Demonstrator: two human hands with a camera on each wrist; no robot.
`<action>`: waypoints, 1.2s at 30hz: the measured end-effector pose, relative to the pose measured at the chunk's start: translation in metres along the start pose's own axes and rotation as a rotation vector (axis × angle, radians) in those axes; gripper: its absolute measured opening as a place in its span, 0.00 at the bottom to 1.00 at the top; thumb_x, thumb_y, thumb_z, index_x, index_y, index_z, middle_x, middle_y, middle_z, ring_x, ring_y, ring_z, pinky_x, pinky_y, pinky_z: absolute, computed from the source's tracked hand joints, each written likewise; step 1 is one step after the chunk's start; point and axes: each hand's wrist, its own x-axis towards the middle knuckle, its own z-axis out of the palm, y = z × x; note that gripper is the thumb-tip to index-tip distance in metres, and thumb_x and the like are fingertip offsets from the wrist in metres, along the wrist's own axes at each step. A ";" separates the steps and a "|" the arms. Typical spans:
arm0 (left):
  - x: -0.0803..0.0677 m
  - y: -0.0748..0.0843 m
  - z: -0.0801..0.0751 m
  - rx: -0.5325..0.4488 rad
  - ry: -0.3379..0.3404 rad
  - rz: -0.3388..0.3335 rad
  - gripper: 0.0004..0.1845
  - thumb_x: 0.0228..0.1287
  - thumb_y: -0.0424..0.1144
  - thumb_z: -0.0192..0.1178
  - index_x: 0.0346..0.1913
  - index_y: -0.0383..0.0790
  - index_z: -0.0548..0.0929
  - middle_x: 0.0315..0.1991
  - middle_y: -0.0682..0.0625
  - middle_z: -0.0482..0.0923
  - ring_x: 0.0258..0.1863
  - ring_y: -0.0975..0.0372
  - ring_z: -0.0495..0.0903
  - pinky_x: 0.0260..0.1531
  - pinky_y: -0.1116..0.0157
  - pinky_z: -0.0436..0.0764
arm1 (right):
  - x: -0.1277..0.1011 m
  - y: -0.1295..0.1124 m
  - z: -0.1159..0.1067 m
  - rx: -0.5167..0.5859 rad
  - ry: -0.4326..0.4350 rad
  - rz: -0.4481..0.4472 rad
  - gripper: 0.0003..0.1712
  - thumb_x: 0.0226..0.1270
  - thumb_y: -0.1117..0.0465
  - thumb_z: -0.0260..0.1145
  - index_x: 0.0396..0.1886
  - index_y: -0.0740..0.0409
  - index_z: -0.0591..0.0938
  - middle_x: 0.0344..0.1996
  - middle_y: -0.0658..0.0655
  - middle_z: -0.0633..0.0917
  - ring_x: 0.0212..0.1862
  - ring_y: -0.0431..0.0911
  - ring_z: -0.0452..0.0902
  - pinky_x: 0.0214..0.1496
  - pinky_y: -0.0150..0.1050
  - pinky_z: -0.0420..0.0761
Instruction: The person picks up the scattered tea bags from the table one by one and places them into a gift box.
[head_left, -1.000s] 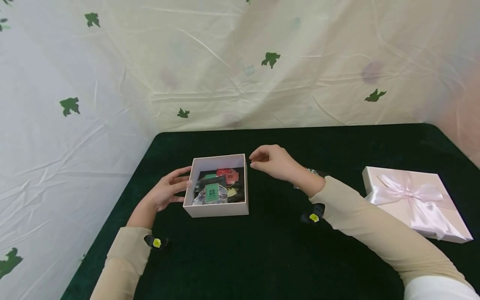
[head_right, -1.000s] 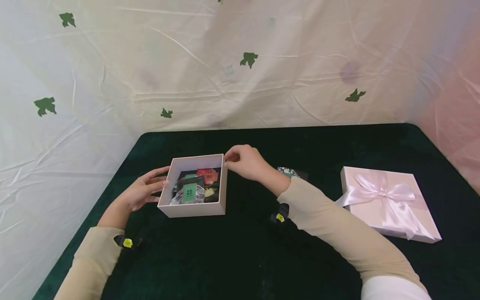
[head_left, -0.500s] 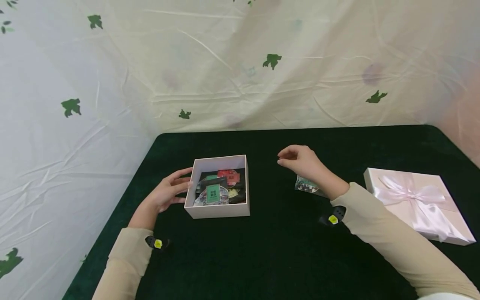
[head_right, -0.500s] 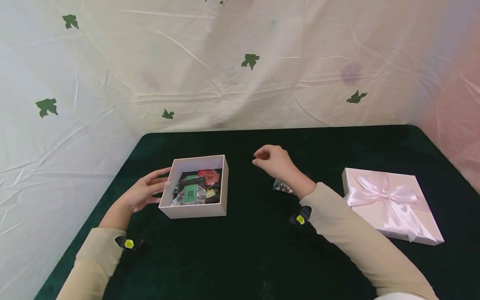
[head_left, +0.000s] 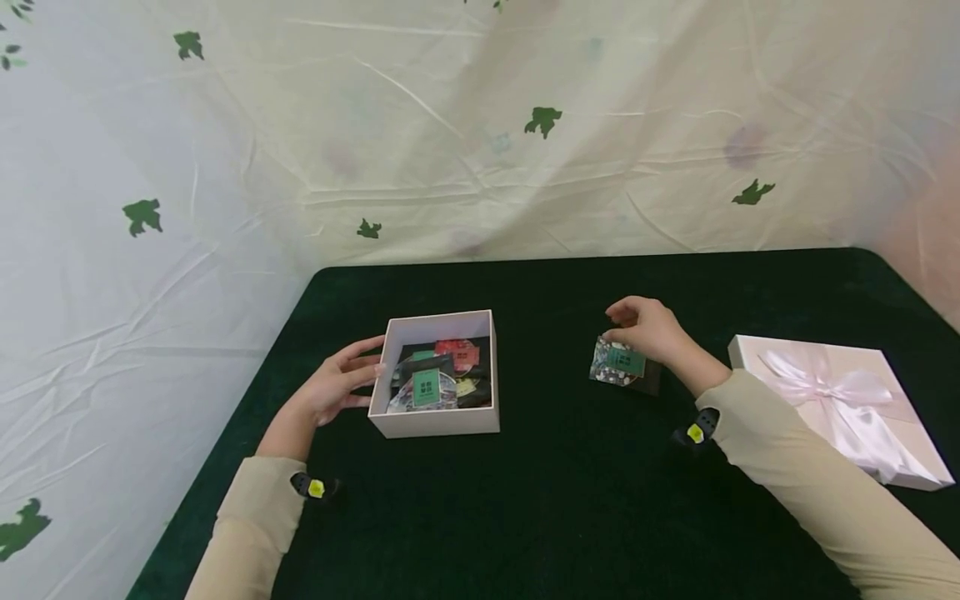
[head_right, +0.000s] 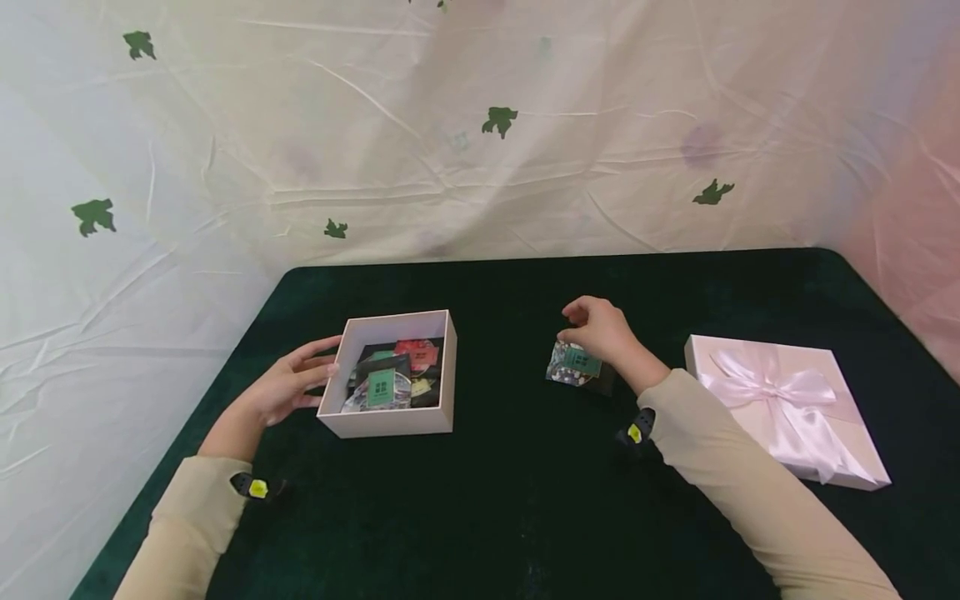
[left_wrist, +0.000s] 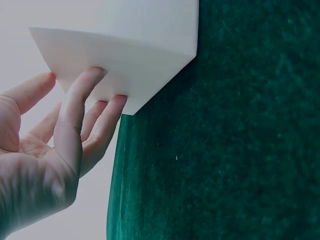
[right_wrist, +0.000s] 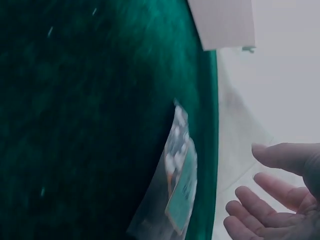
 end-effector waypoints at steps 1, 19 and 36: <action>0.000 0.000 0.000 -0.001 0.000 -0.002 0.36 0.68 0.45 0.57 0.74 0.50 0.54 0.72 0.36 0.54 0.68 0.40 0.61 0.54 0.50 0.77 | 0.000 0.002 0.000 -0.011 -0.003 0.009 0.25 0.66 0.63 0.61 0.60 0.70 0.70 0.57 0.73 0.73 0.59 0.64 0.68 0.59 0.58 0.71; 0.001 0.000 0.000 0.003 -0.008 -0.006 0.36 0.68 0.45 0.57 0.74 0.49 0.53 0.72 0.36 0.54 0.68 0.41 0.60 0.54 0.49 0.77 | 0.001 0.029 -0.007 -0.166 -0.125 0.130 0.35 0.59 0.57 0.66 0.61 0.72 0.67 0.58 0.79 0.67 0.58 0.70 0.65 0.54 0.60 0.73; 0.007 -0.003 -0.002 0.003 0.014 -0.027 0.34 0.68 0.44 0.57 0.74 0.51 0.56 0.72 0.38 0.56 0.68 0.42 0.61 0.56 0.48 0.75 | -0.001 0.035 -0.005 -0.205 -0.099 0.075 0.28 0.55 0.56 0.70 0.51 0.69 0.74 0.46 0.70 0.74 0.47 0.61 0.64 0.43 0.50 0.70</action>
